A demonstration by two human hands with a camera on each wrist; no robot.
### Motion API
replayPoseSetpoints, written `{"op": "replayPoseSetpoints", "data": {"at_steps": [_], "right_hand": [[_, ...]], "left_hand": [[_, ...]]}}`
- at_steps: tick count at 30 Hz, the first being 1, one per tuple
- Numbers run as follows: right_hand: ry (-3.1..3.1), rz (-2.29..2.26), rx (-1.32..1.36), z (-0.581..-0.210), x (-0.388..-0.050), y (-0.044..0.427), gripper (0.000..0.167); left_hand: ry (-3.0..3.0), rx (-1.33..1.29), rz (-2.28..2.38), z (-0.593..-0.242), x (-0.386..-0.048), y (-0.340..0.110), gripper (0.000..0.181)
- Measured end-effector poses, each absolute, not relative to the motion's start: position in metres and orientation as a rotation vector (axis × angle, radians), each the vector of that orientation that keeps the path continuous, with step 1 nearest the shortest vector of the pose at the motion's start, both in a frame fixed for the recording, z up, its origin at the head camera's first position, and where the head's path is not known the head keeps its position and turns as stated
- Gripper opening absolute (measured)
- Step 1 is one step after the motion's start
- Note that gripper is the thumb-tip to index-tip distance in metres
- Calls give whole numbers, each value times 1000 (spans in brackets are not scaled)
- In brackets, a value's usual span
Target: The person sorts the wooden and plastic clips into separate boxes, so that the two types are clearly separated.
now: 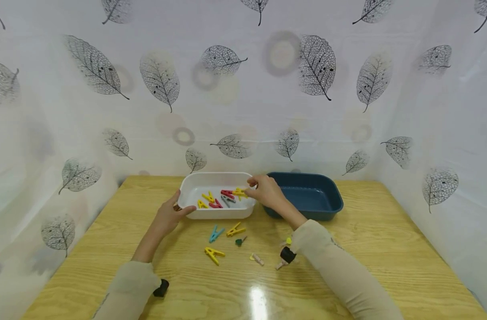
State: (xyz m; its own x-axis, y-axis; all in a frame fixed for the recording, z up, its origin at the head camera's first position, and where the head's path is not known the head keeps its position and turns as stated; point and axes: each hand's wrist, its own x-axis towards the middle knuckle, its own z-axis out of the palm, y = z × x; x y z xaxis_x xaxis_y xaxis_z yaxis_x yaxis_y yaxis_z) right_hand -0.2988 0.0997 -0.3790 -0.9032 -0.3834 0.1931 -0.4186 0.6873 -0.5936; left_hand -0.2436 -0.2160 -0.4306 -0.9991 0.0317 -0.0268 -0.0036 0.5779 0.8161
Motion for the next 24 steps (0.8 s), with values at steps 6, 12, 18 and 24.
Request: {"op": "replayPoseSetpoints", "data": {"at_steps": [6,12,18,24], "right_hand": [[-2844,1022,656,-383,-299,101,34],[-2824,1054,675,-382,-296,100,34],[-2786,1069,716,-381,-289,99,34],[-2746,1121,748,-381,-281,101,34]], "left_hand": [[2753,28,1428,-431,-243,-216,93],[2756,34,1421,-431,-243,-216,93],[2755,34,1416,-431,-243,-216,94],[2758,42,1425,-432,-243,-217,94]]}}
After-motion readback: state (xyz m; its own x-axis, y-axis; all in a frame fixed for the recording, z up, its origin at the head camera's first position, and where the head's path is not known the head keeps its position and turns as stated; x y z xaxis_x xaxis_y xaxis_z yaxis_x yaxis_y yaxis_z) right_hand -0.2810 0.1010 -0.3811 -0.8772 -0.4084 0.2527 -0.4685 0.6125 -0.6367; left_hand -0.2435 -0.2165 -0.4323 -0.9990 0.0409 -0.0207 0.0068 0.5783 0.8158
